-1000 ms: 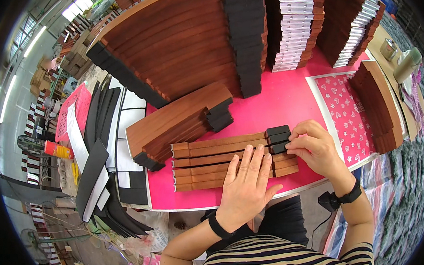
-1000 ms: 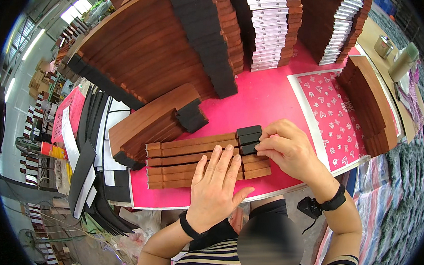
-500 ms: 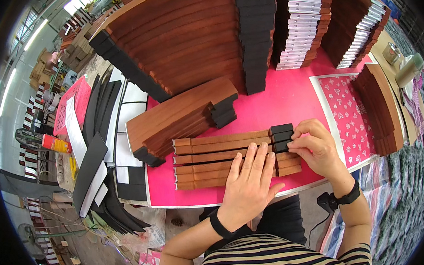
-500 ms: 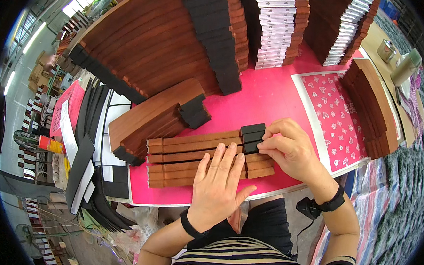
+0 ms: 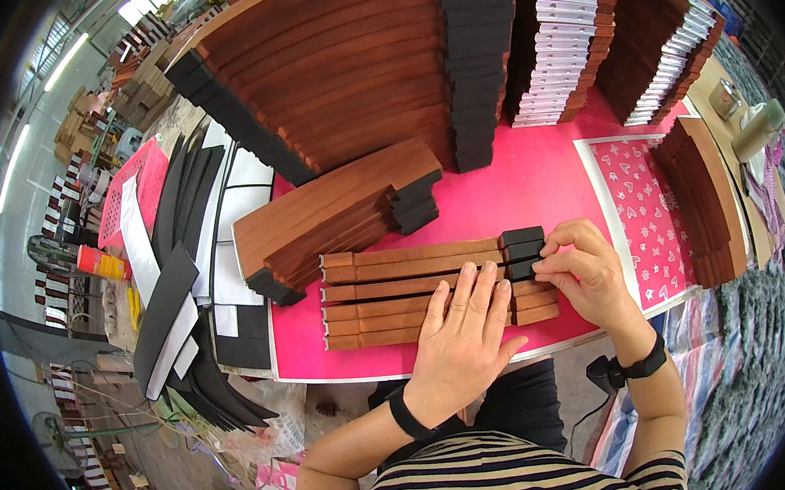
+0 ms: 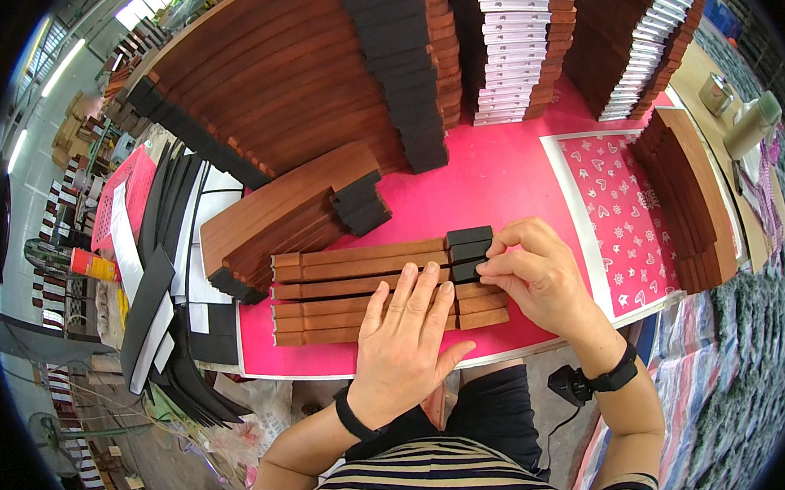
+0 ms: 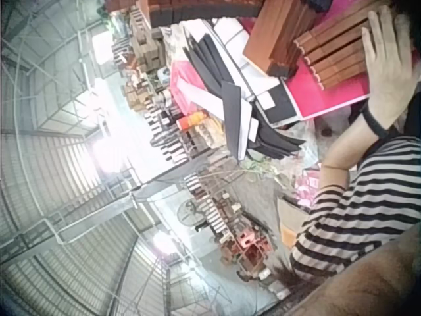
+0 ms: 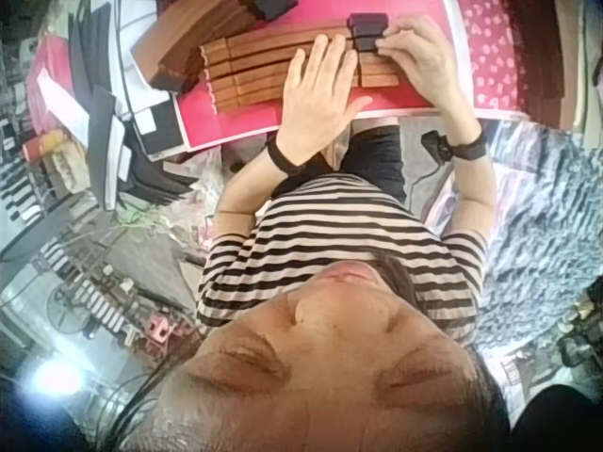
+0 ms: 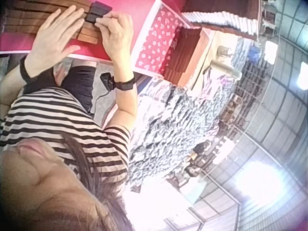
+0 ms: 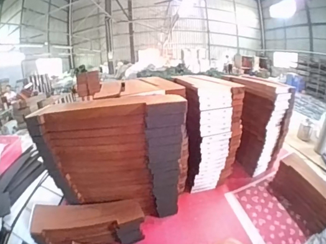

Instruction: Applying black adhesive strips onto wooden furniture components on a assembly table.

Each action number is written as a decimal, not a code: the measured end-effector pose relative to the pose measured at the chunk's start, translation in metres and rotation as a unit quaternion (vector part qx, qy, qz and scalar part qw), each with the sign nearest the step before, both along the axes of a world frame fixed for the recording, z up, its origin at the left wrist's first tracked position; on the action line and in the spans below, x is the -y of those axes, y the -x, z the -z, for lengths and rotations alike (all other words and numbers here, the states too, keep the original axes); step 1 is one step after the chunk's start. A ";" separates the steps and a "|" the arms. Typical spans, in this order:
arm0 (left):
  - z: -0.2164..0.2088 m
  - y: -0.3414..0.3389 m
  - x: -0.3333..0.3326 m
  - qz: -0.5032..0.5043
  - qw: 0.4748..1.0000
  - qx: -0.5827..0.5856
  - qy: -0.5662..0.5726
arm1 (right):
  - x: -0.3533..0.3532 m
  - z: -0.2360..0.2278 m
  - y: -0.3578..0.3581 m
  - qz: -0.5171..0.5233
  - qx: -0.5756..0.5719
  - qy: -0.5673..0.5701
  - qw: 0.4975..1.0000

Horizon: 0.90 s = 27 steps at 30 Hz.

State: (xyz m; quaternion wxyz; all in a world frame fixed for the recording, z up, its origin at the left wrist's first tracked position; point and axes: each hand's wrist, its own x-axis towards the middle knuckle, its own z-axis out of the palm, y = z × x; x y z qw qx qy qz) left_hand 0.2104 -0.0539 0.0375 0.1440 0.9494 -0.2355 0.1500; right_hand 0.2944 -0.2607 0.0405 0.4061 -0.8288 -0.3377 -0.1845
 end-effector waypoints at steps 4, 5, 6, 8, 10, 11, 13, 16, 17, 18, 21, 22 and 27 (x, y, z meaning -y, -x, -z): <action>0.001 0.000 0.000 0.000 1.000 0.002 0.001 | 0.000 0.000 -0.001 -0.004 -0.004 0.004 1.000; 0.001 0.000 -0.001 0.001 1.000 0.003 0.003 | 0.000 0.000 -0.001 -0.006 -0.005 0.005 1.000; 0.001 0.000 -0.001 0.001 1.000 0.002 0.004 | 0.000 0.000 -0.001 -0.006 -0.005 0.005 1.000; 0.000 -0.001 -0.001 0.001 1.000 0.002 0.003 | 0.000 -0.001 -0.001 -0.007 -0.001 0.011 1.000; 0.000 -0.001 -0.001 0.001 1.000 0.003 0.001 | 0.000 -0.002 -0.001 -0.007 -0.001 0.014 1.000; 0.000 -0.001 -0.001 0.001 1.000 0.004 -0.001 | 0.000 -0.002 -0.002 -0.008 -0.001 0.016 1.000; -0.001 -0.001 -0.001 0.002 1.000 0.004 -0.001 | 0.001 -0.002 -0.002 -0.014 0.001 0.017 1.000; 0.000 -0.001 -0.001 0.002 1.000 0.004 -0.002 | 0.000 -0.003 -0.002 -0.014 0.001 0.015 1.000; 0.000 -0.001 -0.001 0.001 1.000 0.003 -0.003 | -0.001 -0.003 -0.002 -0.008 0.000 0.012 1.000; 0.000 -0.001 -0.001 0.001 1.000 0.002 -0.003 | -0.001 -0.003 -0.002 -0.008 0.000 0.012 1.000; 0.001 -0.001 0.000 0.002 1.000 0.005 -0.001 | -0.001 -0.002 -0.001 -0.007 0.007 0.010 1.000; 0.001 0.000 0.000 0.001 1.000 0.005 -0.002 | -0.001 -0.003 -0.001 -0.010 0.011 0.014 1.000; 0.000 0.001 0.000 -0.001 1.000 0.004 -0.005 | 0.001 -0.004 0.000 -0.024 0.007 0.030 0.999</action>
